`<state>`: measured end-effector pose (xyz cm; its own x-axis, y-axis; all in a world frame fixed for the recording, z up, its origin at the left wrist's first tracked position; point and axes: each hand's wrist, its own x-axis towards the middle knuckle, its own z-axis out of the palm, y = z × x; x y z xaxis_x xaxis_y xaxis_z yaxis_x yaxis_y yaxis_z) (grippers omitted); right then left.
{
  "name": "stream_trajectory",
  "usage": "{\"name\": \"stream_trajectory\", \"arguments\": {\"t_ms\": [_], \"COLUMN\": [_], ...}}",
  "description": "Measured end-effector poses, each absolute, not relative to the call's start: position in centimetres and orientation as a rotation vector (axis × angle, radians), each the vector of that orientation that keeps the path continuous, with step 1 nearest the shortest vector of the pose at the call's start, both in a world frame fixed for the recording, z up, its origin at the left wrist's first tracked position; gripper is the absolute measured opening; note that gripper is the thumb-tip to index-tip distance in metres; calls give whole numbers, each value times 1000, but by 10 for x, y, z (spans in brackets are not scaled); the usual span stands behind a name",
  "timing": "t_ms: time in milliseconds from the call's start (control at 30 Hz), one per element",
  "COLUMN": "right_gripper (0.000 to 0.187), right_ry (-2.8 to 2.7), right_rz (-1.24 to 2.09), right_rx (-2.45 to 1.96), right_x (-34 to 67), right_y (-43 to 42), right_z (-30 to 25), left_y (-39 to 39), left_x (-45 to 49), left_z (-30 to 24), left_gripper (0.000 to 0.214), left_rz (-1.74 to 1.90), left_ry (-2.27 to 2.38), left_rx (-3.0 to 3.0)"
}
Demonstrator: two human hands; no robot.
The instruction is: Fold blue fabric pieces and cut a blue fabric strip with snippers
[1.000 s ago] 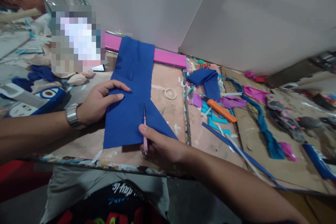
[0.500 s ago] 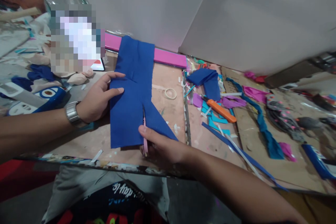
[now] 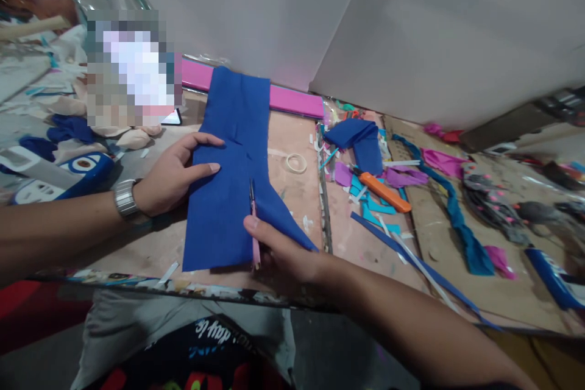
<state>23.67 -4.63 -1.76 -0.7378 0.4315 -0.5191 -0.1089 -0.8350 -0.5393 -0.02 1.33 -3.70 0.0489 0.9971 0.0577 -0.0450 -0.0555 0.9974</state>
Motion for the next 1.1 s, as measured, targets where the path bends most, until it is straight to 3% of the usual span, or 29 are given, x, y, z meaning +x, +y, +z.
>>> {"name": "stream_trajectory", "arguments": {"t_ms": [300,1100], "right_gripper": [68,68], "right_ry": [-763,-753], "right_rz": [2577,2611], "right_rx": [-922,-966], "right_x": [238,237], "right_y": [-46,-47], "right_z": [-16,-12], "left_y": [13,14], "left_x": [0,-1], "left_z": [-38,-39], "left_gripper": [41,41], "left_rz": [1208,1198], "left_ry": [1053,1061], "left_rx": [1255,1271]}}
